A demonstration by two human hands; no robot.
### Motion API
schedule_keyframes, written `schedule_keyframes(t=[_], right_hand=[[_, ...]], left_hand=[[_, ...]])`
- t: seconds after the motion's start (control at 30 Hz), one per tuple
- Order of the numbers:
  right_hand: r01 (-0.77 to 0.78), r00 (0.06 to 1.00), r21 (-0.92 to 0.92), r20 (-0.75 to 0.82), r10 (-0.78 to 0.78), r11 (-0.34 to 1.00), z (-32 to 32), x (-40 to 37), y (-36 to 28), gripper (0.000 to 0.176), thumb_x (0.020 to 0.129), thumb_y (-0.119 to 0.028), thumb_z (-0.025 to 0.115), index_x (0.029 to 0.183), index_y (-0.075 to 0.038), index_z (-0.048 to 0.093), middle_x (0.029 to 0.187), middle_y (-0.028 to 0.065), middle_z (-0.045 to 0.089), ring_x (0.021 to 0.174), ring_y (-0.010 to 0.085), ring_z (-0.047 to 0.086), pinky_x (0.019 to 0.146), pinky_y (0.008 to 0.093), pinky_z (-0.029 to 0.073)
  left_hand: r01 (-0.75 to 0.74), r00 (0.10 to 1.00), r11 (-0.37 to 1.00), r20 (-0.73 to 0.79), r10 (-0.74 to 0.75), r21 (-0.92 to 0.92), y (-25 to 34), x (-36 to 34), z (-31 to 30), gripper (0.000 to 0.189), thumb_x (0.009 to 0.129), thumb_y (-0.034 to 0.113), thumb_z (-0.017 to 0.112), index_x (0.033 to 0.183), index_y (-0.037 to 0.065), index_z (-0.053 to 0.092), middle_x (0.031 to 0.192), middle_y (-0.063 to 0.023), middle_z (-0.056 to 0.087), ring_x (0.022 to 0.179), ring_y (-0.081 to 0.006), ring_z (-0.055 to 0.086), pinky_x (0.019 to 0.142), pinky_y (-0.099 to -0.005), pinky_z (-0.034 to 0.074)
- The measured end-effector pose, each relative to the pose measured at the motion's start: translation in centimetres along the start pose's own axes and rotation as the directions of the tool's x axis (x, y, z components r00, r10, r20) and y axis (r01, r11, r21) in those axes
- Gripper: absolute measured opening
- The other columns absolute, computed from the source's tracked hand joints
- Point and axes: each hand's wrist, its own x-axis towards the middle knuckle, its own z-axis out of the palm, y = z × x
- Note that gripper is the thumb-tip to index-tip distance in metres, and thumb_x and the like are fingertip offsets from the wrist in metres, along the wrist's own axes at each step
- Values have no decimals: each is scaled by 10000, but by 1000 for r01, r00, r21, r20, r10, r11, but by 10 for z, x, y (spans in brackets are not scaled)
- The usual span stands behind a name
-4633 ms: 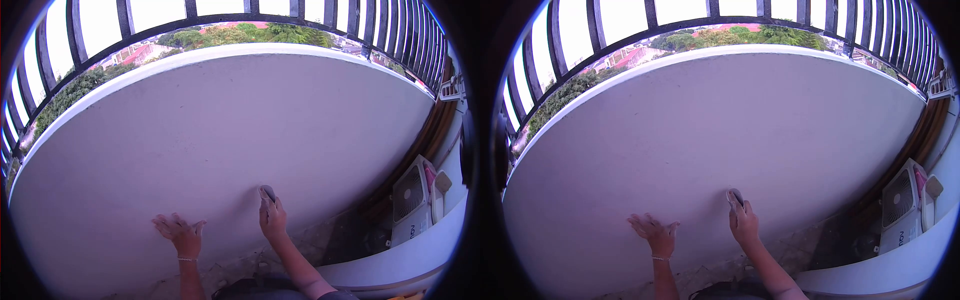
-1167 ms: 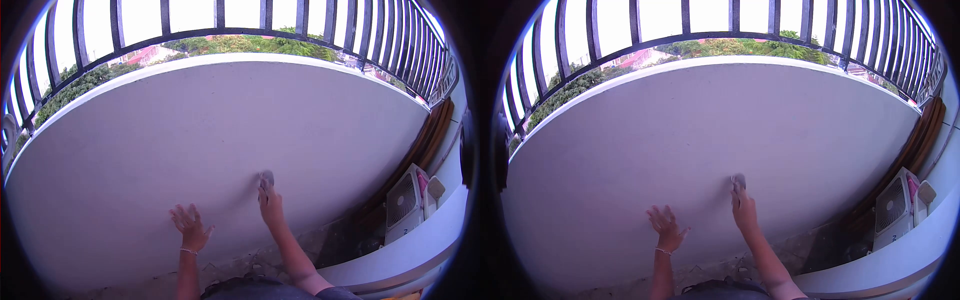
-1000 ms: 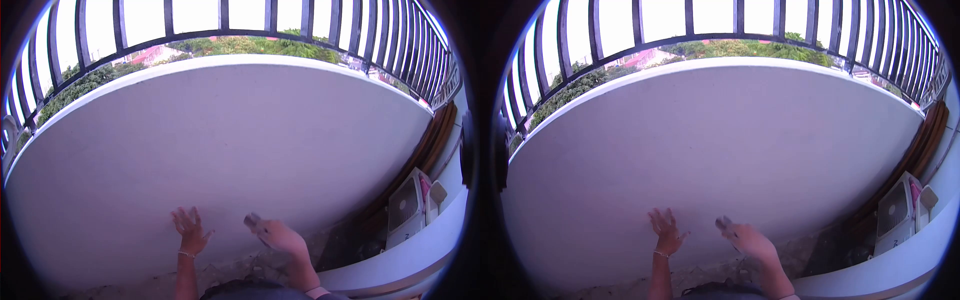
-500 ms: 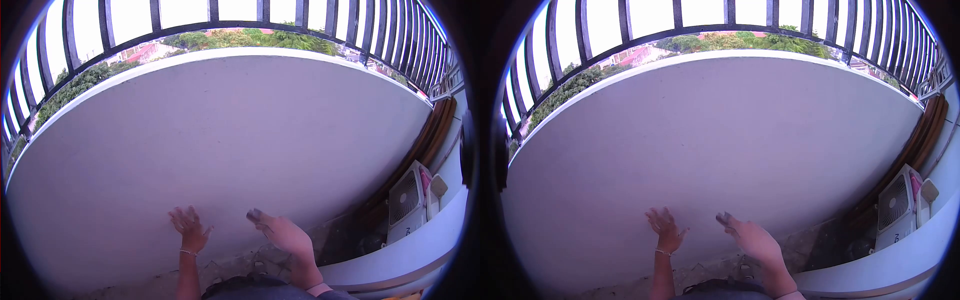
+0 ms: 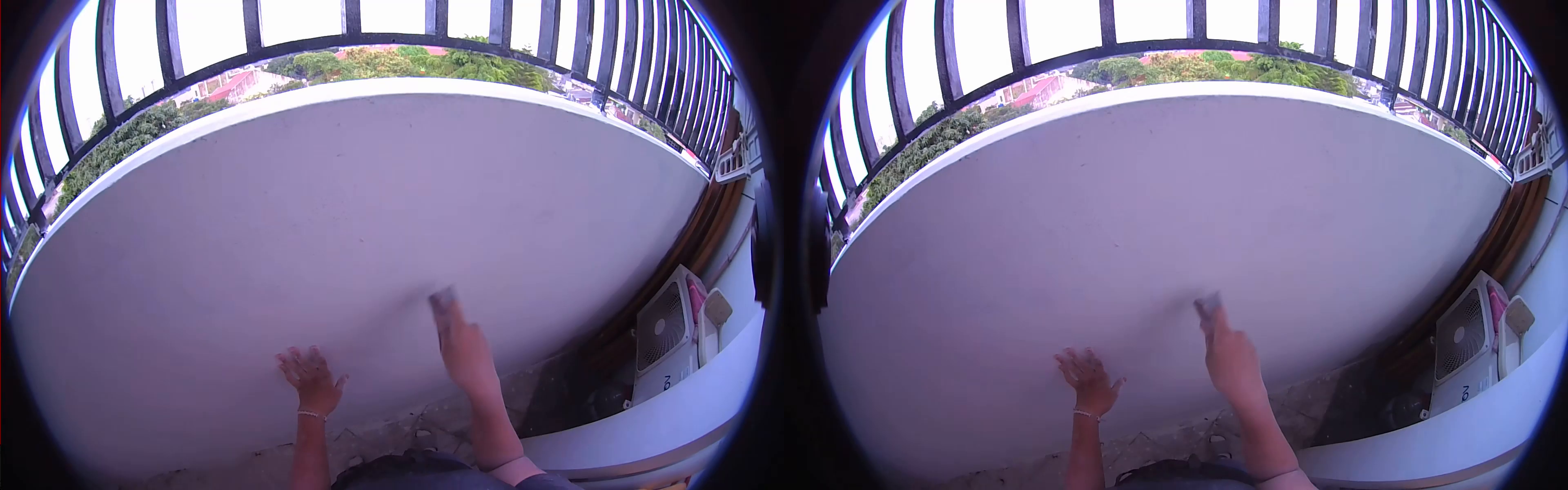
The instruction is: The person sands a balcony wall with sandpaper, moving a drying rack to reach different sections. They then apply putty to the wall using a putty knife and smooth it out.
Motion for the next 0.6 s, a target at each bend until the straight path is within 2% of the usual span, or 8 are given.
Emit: schedule_keyframes(t=[0.03,0.13,0.23,0.33,0.4,0.43,0.5,0.6], right_hand=[[-11,992,121,-120,26,993,-4,3,-9,289,987,-159,405,1248,-77,497,905,275,668,849,487,629,761,600,463],[-62,991,-146,112,79,987,0,16,10,375,988,-154,426,1347,-61,479,1101,240,663,918,475,630,774,551,494],[92,776,-515,573,263,852,30,10,50,362,1005,-156,398,1344,-65,489,1103,224,666,851,467,638,753,551,495],[-49,996,-250,66,67,967,6,7,24,338,980,-127,400,1293,-35,488,941,267,663,841,480,631,759,590,473],[-91,954,45,-284,100,995,-13,11,-6,346,984,-141,400,1299,-26,487,942,267,667,856,482,631,787,585,478],[-82,883,219,-437,173,972,-12,15,-14,356,990,-155,399,1310,-24,486,967,261,670,868,481,631,806,576,484],[-86,996,-71,3,87,994,14,23,31,361,1007,-178,407,1324,-25,486,1009,263,664,894,478,631,827,535,500],[144,838,-275,544,30,951,34,5,58,346,1018,-188,424,1310,-16,494,1046,266,660,916,461,645,822,479,517]], left_hand=[[-4,1000,1000,-4,4,11,-1,-1,3,1119,855,604,616,1513,-109,58,1490,-468,-150,1344,-659,-233,1062,-732,-108],[58,998,998,0,-58,-12,5,3,5,1098,864,602,599,1510,-114,74,1491,-469,-141,1345,-661,-227,1060,-734,-114],[85,996,996,32,-84,-40,7,4,3,1073,876,600,577,1506,-120,90,1493,-466,-145,1349,-658,-221,1062,-730,-122],[107,992,994,67,-105,-32,9,6,2,1061,880,601,560,1506,-118,98,1495,-466,-130,1354,-657,-211,1061,-729,-130],[-10,931,976,-355,89,218,0,9,38,1072,876,588,569,1515,-98,49,1495,-465,-133,1358,-657,-201,1059,-733,-129],[-22,820,932,-527,224,362,-10,15,52,1080,875,582,573,1519,-88,25,1495,-465,-134,1359,-657,-196,1058,-736,-128],[1,876,976,-471,103,216,-5,17,54,1033,865,554,607,1537,-10,60,1511,-449,-49,1362,-666,-157,1053,-759,-96],[1,896,995,-443,42,96,-11,12,61,997,861,531,623,1530,19,91,1509,-451,8,1354,-684,-124,1045,-779,-74]])
